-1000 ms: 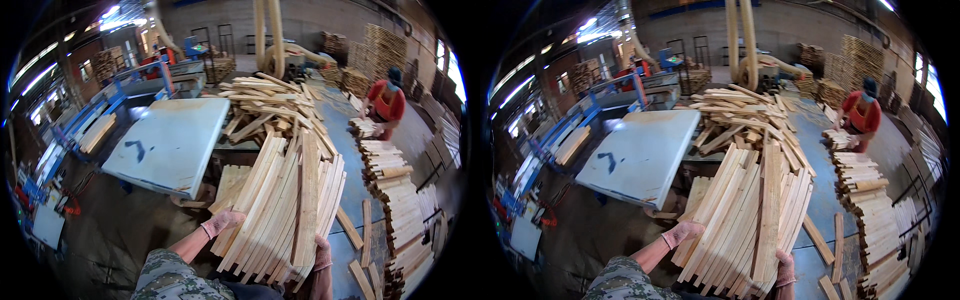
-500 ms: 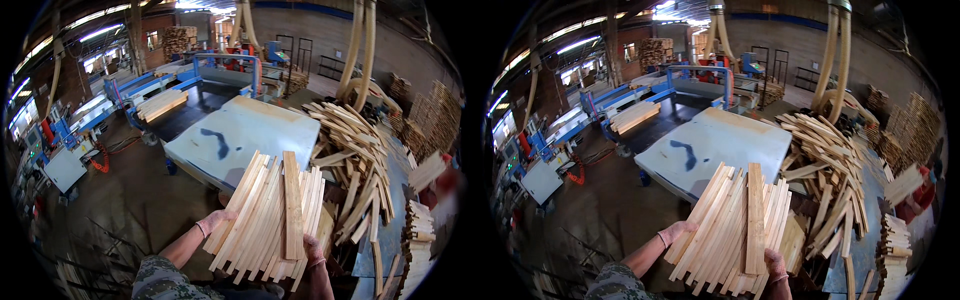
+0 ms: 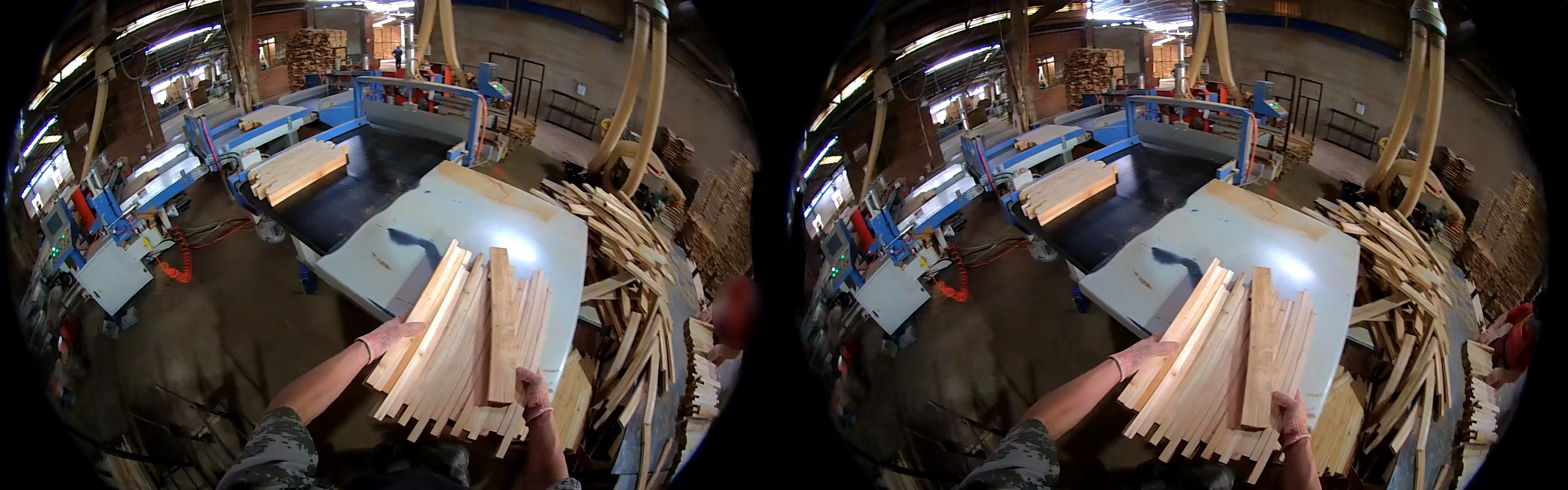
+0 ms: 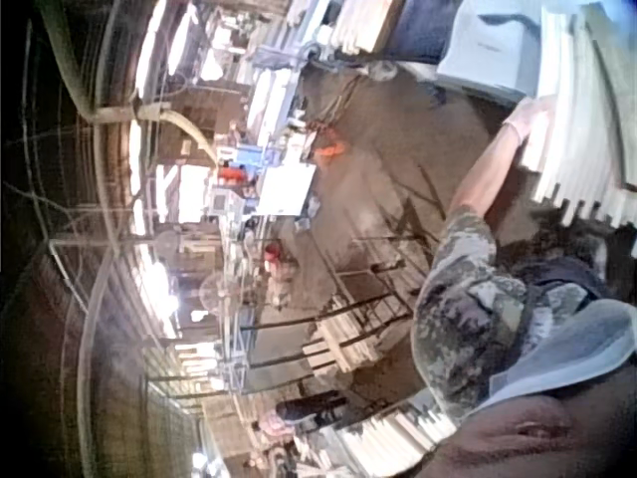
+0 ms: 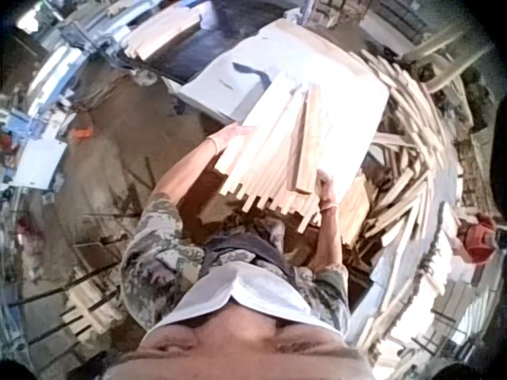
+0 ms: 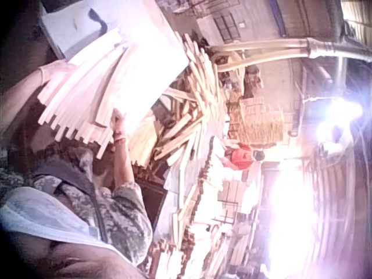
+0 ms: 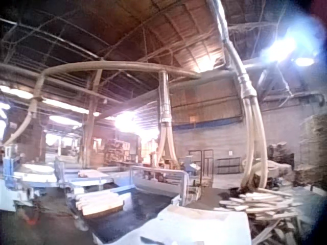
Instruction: The person sorts and stacks light-colored wooden planks on a metal table in a workshop. They pick up planks from a pile, align them, and place them into neat stacks, occasionally moving to different sections of the table to continue the process.
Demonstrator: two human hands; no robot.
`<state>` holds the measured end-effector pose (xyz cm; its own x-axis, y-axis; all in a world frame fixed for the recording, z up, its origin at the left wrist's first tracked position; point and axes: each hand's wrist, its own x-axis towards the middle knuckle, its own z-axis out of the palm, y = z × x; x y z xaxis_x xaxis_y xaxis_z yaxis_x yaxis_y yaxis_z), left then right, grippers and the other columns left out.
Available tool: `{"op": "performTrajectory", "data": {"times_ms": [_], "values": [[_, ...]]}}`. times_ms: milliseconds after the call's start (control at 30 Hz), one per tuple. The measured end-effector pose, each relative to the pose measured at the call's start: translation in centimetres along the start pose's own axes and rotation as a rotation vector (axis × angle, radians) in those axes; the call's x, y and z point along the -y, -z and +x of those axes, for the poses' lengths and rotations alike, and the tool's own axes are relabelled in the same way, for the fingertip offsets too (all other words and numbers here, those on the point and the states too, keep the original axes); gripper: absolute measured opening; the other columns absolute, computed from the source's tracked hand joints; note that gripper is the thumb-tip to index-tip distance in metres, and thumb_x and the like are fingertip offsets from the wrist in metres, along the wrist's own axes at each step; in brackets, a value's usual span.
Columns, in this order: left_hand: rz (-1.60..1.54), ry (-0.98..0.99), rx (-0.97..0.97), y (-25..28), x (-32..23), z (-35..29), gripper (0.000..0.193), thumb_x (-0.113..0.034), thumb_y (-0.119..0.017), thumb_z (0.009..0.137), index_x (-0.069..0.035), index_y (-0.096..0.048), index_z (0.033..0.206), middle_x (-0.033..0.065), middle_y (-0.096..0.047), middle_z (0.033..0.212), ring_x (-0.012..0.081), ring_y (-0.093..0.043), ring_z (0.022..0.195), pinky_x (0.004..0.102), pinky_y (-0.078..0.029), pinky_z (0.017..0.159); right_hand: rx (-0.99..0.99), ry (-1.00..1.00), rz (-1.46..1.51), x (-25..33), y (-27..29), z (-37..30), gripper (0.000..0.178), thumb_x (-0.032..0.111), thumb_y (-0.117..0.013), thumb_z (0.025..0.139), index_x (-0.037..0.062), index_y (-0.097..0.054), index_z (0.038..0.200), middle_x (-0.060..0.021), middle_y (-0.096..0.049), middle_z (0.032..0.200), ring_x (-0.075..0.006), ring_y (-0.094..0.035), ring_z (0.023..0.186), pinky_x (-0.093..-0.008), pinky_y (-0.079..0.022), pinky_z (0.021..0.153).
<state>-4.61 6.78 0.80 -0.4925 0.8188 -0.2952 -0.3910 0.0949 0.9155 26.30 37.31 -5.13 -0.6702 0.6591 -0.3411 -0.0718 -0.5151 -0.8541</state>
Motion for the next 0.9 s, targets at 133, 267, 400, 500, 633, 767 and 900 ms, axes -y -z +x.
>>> {"op": "performTrajectory", "data": {"times_ms": [133,267,400,500,633,767,900], "values": [[0.276,0.006,-0.138,7.7,-0.6,4.9,0.105,-0.055,-0.078,0.091,0.006,-0.035,0.164,0.0246,-0.056,0.153,0.0284,-0.057,0.140,0.0371,-0.043,0.118,-0.086,0.022,0.043,0.3,-10.0,0.9,0.006,0.006,-0.066,0.085,0.0083,-0.062,0.087,0.0040,-0.056,0.077,-0.0111,-0.054,0.067,-0.0271,-0.046,0.065],[0.878,0.194,-0.085,9.0,-10.7,8.2,0.105,-0.068,-0.076,0.086,0.008,-0.048,0.153,0.0243,-0.062,0.148,0.0331,-0.062,0.133,0.0386,-0.048,0.112,-0.058,0.031,0.123,-2.2,-11.2,7.9,0.024,0.006,-0.073,0.087,0.0008,-0.063,0.108,-0.0035,-0.067,0.092,-0.0197,-0.066,0.081,-0.0348,-0.056,0.078],[1.155,0.181,-0.266,15.2,-13.4,11.8,0.116,-0.079,-0.073,0.080,0.006,-0.047,0.155,0.0309,-0.057,0.151,0.0396,-0.057,0.140,0.0436,-0.047,0.114,0.003,0.059,0.166,-2.8,-18.7,13.9,0.028,0.005,-0.072,0.089,-0.0007,-0.062,0.114,-0.0063,-0.069,0.098,-0.0204,-0.068,0.087,-0.0374,-0.058,0.086],[1.271,0.187,-0.411,18.9,-15.7,15.5,0.129,-0.082,-0.068,0.080,0.003,-0.025,0.167,0.0297,-0.046,0.162,0.0399,-0.049,0.148,0.0464,-0.042,0.119,0.041,0.016,0.109,-4.5,-23.1,19.4,0.045,0.001,-0.067,0.090,0.0017,-0.054,0.134,-0.0097,-0.069,0.108,-0.0247,-0.069,0.097,-0.0409,-0.059,0.089],[1.354,0.198,-0.474,24.5,-19.5,17.9,0.131,-0.084,-0.068,0.079,-0.006,-0.018,0.171,0.0293,-0.046,0.154,0.0442,-0.053,0.138,0.0518,-0.043,0.114,0.001,-0.010,0.089,-5.4,-32.3,24.1,0.043,0.004,-0.069,0.093,0.0035,-0.054,0.133,-0.0069,-0.067,0.105,-0.0218,-0.067,0.094,-0.0376,-0.057,0.088],[1.494,0.072,-0.581,33.0,-21.3,19.7,0.123,-0.083,-0.068,0.080,-0.004,-0.028,0.165,0.0289,-0.045,0.150,0.0439,-0.055,0.130,0.0546,-0.043,0.109,-0.003,-0.053,0.052,-5.5,-44.3,26.4,0.040,0.008,-0.069,0.095,0.0057,-0.055,0.133,-0.0048,-0.065,0.104,-0.0188,-0.065,0.092,-0.0332,-0.056,0.088],[1.565,0.030,-0.673,43.3,-22.2,20.8,0.122,-0.087,-0.058,0.085,-0.003,-0.028,0.167,0.0327,-0.027,0.170,0.0453,-0.037,0.150,0.0574,-0.028,0.121,0.041,-0.076,-0.045,-9.3,-53.5,31.1,0.038,0.012,-0.069,0.096,0.0056,-0.056,0.131,-0.0091,-0.069,0.113,-0.0233,-0.068,0.101,-0.0395,-0.058,0.093]]}}
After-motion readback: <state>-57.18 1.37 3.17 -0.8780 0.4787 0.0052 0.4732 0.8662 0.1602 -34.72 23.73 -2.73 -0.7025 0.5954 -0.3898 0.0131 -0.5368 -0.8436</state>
